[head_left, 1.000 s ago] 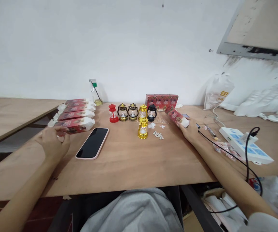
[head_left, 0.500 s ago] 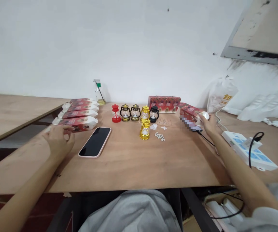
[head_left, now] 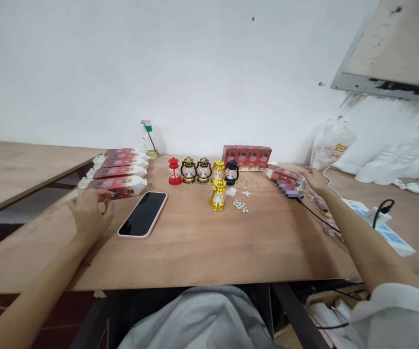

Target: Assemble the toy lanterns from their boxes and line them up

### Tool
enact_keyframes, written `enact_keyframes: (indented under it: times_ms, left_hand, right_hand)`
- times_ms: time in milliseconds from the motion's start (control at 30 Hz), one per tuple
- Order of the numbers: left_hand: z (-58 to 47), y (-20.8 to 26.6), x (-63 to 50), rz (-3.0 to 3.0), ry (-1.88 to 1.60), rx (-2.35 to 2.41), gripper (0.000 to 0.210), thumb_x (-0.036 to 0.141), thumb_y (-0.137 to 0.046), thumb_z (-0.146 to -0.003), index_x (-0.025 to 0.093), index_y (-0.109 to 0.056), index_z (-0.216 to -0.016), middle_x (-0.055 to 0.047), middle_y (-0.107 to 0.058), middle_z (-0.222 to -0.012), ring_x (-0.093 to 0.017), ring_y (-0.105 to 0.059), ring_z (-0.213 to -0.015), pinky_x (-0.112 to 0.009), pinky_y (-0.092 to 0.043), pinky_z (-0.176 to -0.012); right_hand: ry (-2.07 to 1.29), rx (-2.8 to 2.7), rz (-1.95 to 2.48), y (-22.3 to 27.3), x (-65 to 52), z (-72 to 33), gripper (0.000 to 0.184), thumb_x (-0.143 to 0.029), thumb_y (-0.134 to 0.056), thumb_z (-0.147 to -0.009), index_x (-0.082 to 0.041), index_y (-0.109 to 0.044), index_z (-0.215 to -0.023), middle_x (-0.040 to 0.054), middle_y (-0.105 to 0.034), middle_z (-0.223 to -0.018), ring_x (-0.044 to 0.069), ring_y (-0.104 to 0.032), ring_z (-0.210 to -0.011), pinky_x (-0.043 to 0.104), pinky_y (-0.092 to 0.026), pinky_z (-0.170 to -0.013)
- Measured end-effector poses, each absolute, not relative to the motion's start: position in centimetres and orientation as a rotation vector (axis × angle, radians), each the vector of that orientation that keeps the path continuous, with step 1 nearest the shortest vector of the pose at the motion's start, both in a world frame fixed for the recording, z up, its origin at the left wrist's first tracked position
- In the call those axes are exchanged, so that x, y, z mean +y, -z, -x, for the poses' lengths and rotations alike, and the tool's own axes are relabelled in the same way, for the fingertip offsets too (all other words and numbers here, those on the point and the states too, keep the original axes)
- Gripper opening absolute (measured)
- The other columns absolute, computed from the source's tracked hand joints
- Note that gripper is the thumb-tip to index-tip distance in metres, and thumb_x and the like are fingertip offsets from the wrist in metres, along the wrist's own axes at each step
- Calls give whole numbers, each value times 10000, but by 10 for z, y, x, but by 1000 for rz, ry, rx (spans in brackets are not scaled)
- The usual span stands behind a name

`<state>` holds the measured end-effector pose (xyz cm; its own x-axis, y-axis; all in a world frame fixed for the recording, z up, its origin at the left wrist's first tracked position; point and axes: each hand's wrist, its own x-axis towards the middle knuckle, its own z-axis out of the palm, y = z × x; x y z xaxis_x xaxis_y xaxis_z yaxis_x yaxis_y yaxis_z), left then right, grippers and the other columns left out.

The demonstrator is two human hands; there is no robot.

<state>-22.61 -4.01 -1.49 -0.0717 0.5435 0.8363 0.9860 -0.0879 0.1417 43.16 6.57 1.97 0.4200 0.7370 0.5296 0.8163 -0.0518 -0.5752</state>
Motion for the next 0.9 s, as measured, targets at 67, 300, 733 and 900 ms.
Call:
enact_keyframes:
  times_ms: [67,300,733,900]
  left_hand:
    - [224,13,-40,1667,1097,-1614,134,285,-450,-687,193,-510,-763,-54,-564,-724,-240,-510,-771,-380,-314,-794]
    - [149,-6,-53,2022,1127,-1482,170,281,-431,-744,195,-540,-841,-72,-603,-843,-257,-542,-878,-402,-329,-837]
    - [-19,41,5,2685,1890,-1978,616,428,-760,-540,181,-507,-1044,-122,-604,-1059,-291,-555,-993,-413,-428,-830]
    - [-13,37,-9,2934,1923,-1755,501,453,-749,-565,189,-560,-947,-62,-646,-917,-236,-599,-826,-365,-467,-728]
  right_hand:
    - [134,-1379,1850,-25,67,-422,438,-356,-593,-746,-75,-560,-1080,219,-588,-1093,304,-535,-1054,441,-395,-899]
    - [12,-1627,1383,-52,45,-308,372,-360,-478,-817,-148,-513,-1120,132,-579,-1118,227,-558,-989,376,-428,-870]
    - [-1220,-2034,1109,-47,54,-145,319,-507,-599,-748,-193,-570,-699,5,-619,-675,143,-544,-655,283,-454,-670]
    - [-1491,-1709,944,-51,43,-150,333,-283,-752,-593,-159,-607,-866,-9,-618,-650,114,-558,-612,253,-444,-630]
